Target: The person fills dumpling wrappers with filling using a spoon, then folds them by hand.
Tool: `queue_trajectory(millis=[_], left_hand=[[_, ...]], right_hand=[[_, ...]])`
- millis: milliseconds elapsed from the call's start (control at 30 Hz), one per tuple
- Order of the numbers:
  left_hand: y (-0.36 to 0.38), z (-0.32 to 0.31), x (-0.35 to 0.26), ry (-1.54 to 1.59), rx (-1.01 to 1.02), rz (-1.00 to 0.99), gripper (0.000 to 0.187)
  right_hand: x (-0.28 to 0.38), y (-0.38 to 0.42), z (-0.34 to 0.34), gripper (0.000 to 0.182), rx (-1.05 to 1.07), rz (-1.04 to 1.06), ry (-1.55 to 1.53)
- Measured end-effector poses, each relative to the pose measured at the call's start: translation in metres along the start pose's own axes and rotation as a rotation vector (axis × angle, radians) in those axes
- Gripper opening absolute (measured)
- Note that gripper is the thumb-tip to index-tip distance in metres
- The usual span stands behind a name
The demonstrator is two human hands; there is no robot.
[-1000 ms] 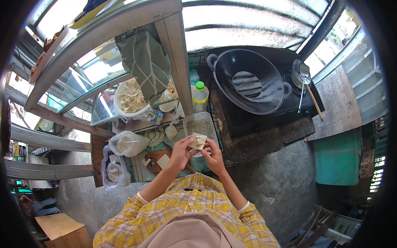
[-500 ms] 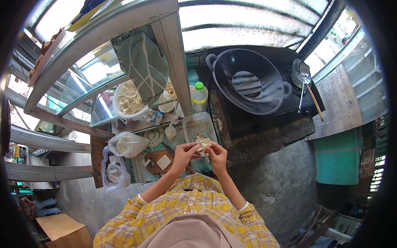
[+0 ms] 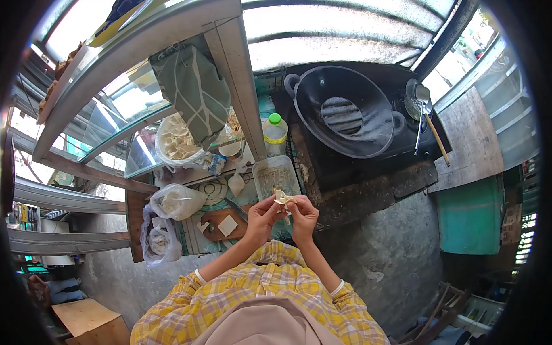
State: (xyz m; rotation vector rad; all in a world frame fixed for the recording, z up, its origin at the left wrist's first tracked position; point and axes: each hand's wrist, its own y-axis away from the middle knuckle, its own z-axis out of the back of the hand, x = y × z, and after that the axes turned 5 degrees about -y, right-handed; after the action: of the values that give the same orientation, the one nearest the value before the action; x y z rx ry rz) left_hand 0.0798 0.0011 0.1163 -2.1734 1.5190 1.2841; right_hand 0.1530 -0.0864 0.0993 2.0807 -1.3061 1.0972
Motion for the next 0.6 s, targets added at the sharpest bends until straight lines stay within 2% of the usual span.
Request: queue_trajectory(millis=[267, 467, 600], left_hand=[[0.003, -0.008, -0.003, 0.286, 0.040, 0.060, 0.025], [0.007, -0.014, -0.011, 0.102, 0.039, -0.093, 0.023], [0.010, -0.015, -0.015, -0.088, -0.001, -0.279, 0.019]], right_hand=[[0.019, -0.001, -0.018, 0.013, 0.062, 0.122, 0.123], [0.026, 0.001, -0.022, 0.012, 0.068, 0.162, 0.195], [0.031, -0.001, -0.026, 0.011, 0.062, 0.230, 0.280]])
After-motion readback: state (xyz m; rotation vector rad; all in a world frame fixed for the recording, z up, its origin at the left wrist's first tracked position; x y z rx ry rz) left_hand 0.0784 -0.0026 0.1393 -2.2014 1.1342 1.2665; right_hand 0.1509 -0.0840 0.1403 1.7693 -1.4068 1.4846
